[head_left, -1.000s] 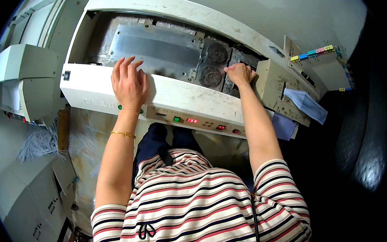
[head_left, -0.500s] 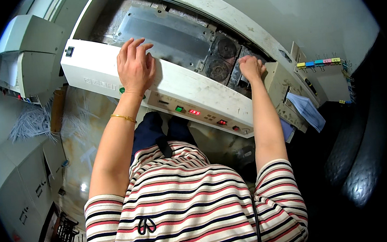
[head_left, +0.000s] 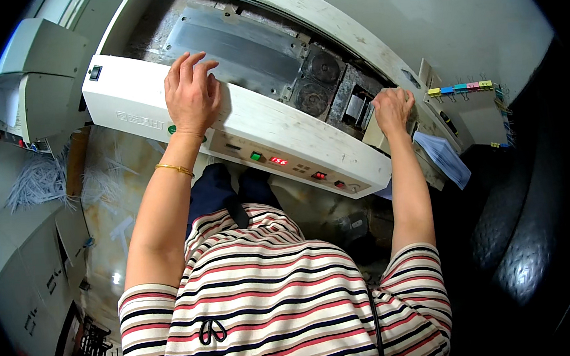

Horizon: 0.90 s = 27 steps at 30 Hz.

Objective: The person loads sheets of paper into a paper processing machine, adjusts internal components, and retrieves processed sheets. They repeat the loading and adjustment steps several times while handling stacks of paper.

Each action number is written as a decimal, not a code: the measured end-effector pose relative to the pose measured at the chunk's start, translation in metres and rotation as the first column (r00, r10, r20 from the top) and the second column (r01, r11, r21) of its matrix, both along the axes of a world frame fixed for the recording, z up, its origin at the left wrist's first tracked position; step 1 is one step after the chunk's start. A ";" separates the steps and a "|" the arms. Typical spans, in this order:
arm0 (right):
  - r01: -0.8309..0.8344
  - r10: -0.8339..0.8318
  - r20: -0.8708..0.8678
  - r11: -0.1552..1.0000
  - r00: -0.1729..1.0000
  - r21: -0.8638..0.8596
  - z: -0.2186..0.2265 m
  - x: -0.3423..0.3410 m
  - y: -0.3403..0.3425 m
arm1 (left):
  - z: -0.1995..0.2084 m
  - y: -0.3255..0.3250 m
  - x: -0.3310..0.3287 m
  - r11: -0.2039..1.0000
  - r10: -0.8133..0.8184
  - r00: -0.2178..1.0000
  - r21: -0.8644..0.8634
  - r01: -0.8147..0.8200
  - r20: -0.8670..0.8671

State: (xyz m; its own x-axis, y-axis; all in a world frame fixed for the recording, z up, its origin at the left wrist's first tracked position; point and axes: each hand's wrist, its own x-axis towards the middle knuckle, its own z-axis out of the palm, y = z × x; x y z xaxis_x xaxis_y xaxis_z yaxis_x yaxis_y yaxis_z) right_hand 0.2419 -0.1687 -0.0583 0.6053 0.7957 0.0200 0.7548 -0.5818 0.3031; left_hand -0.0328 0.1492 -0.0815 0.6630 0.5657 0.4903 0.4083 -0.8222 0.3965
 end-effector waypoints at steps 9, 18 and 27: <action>-0.013 0.013 0.018 0.999 1.000 0.042 -0.011 0.003 0.003 | 0.001 0.000 -0.001 1.000 -0.007 1.000 0.003 0.007 0.004; -0.018 0.018 0.057 1.000 0.998 0.003 -0.021 0.007 -0.005 | 0.002 -0.001 -0.001 0.999 -0.004 0.999 -0.041 0.002 -0.044; 0.050 -0.051 -0.013 0.997 0.999 -0.065 -0.012 0.007 0.002 | 0.000 0.000 -0.001 1.000 0.002 1.000 0.014 -0.002 -0.030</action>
State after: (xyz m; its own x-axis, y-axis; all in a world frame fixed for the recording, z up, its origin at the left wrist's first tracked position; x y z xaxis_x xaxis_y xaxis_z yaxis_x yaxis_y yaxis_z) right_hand 0.2485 -0.1670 -0.0706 0.6444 0.7636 -0.0400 0.7297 -0.5985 0.3307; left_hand -0.0338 0.1490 -0.0816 0.6763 0.5601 0.4785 0.4214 -0.8269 0.3724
